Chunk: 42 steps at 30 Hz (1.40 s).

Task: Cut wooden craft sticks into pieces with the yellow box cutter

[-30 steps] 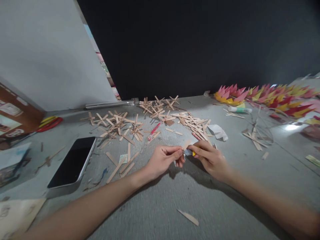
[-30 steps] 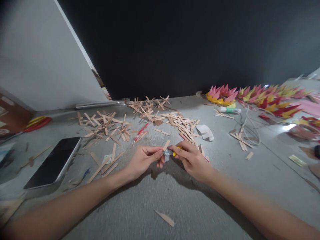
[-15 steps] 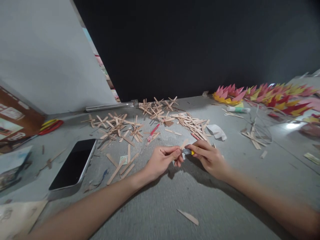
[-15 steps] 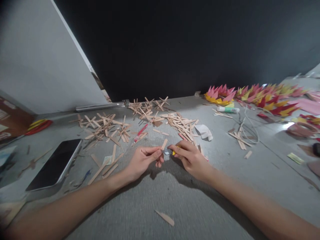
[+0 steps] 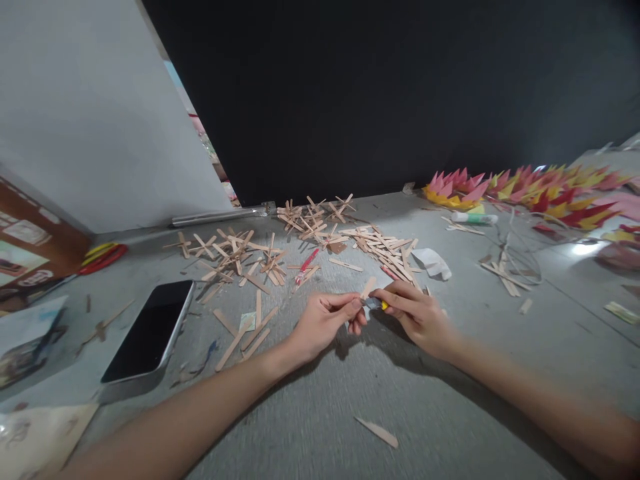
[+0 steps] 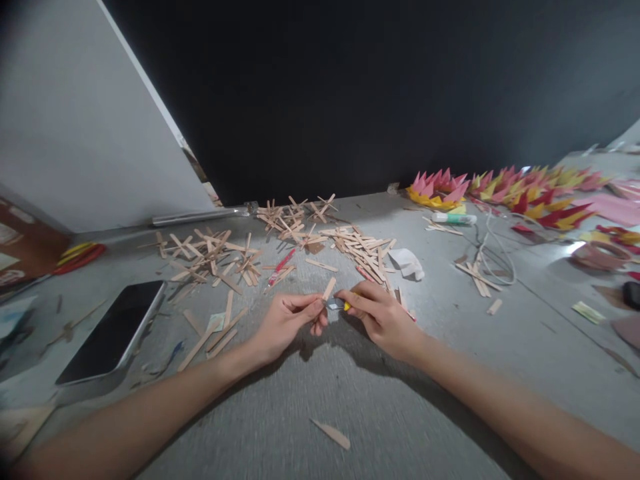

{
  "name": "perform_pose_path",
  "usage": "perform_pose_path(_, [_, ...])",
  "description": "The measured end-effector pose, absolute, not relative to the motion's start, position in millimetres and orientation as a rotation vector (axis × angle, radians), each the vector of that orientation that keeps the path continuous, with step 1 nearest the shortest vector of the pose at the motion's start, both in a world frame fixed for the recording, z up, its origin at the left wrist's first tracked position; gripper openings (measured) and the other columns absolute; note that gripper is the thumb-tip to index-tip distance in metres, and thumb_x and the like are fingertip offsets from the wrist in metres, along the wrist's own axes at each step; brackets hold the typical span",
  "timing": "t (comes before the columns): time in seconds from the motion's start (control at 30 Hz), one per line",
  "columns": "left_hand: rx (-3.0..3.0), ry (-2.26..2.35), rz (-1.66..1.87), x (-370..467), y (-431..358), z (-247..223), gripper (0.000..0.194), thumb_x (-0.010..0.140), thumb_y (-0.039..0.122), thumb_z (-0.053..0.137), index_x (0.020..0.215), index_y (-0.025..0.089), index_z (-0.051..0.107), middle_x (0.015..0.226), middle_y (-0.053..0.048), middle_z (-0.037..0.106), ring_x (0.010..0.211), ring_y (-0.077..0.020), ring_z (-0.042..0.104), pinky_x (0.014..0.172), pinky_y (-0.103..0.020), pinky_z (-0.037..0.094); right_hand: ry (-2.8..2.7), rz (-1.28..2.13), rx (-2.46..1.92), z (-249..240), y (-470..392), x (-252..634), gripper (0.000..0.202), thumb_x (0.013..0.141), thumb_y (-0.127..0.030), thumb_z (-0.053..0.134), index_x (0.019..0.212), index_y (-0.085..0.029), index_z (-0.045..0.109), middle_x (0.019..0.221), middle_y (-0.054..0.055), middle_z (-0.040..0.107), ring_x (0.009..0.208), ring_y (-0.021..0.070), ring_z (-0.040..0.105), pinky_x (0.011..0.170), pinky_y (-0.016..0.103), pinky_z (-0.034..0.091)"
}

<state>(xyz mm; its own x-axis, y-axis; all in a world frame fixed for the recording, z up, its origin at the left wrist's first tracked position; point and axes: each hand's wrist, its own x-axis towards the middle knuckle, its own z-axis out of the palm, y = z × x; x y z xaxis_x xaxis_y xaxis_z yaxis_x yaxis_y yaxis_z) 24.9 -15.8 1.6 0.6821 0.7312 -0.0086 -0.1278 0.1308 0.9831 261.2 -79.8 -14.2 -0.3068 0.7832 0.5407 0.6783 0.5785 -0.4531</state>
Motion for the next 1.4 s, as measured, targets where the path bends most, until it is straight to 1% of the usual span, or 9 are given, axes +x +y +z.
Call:
perform_pose_path(0.13, [1.331,0.56,0.669,25.8,-15.6,0.9,0.05,0.092,0.06,0.076,0.076,0.013,0.076,0.07,-0.004,0.068,0.06,-0.0109,0.059,0.061,-0.024,0.048,-2.07,0.138,-1.146,-16.5,-78.6,262.1,0.042,0.109,-0.016,0.052,0.145,-0.031,0.065,0.107,0.008,0.071,0.097,0.0217,0.067,0.084,0.036,0.057])
perform_pose_path(0.3, [1.319,0.561,0.694,24.9,-15.7,-1.9,0.046,0.097,0.056,0.072,0.081,0.013,0.077,0.076,-0.005,0.07,0.065,-0.0113,0.061,0.065,-0.023,0.049,-2.065,0.149,-1.159,-12.9,-77.8,261.8,0.041,0.109,-0.017,0.052,0.145,-0.03,0.066,0.109,0.009,0.072,0.098,0.0219,0.069,0.084,0.035,0.057])
perform_pose_path(0.5, [1.321,0.555,0.661,25.7,-16.0,-1.6,0.049,0.093,0.06,0.075,0.079,0.013,0.076,0.073,-0.004,0.069,0.062,-0.011,0.061,0.062,-0.023,0.048,-2.066,0.131,-1.164,-10.6,-79.6,260.4,0.039,0.108,-0.017,0.052,0.142,-0.029,0.068,0.108,0.009,0.072,0.098,0.0224,0.07,0.085,0.037,0.058])
perform_pose_path(0.7, [1.32,0.57,0.698,25.6,-15.0,-3.6,0.049,0.095,0.06,0.074,0.079,0.013,0.077,0.075,-0.006,0.07,0.063,-0.0122,0.061,0.064,-0.024,0.05,-2.054,0.132,-1.175,-7.5,-79.6,259.0,0.039,0.109,-0.018,0.051,0.141,-0.03,0.069,0.106,0.009,0.073,0.094,0.0218,0.07,0.08,0.035,0.058])
perform_pose_path(1.03, [1.334,0.582,0.698,25.9,-15.8,-2.6,0.046,0.095,0.057,0.075,0.08,0.013,0.077,0.075,-0.005,0.071,0.063,-0.0116,0.061,0.063,-0.024,0.049,-2.057,0.153,-1.16,-7.3,-79.4,258.6,0.038,0.109,-0.018,0.052,0.141,-0.03,0.069,0.107,0.009,0.073,0.095,0.022,0.07,0.083,0.036,0.059])
perform_pose_path(1.2, [1.319,0.579,0.692,27.4,-16.3,-2.6,0.049,0.092,0.06,0.076,0.078,0.013,0.076,0.073,-0.005,0.07,0.06,-0.0114,0.06,0.061,-0.024,0.048,-2.058,0.129,-1.167,-7.3,-79.4,258.0,0.039,0.109,-0.02,0.051,0.142,-0.03,0.069,0.106,0.01,0.073,0.094,0.0223,0.071,0.082,0.036,0.06])
perform_pose_path(1.4, [1.282,0.561,0.68,26.4,-16.9,-5.0,0.047,0.093,0.059,0.076,0.083,0.013,0.078,0.077,-0.006,0.072,0.063,-0.0114,0.061,0.064,-0.024,0.05,-2.059,0.141,-1.168,-8.4,-79.8,258.6,0.038,0.109,-0.02,0.051,0.141,-0.029,0.069,0.107,0.01,0.073,0.096,0.0223,0.071,0.084,0.036,0.06])
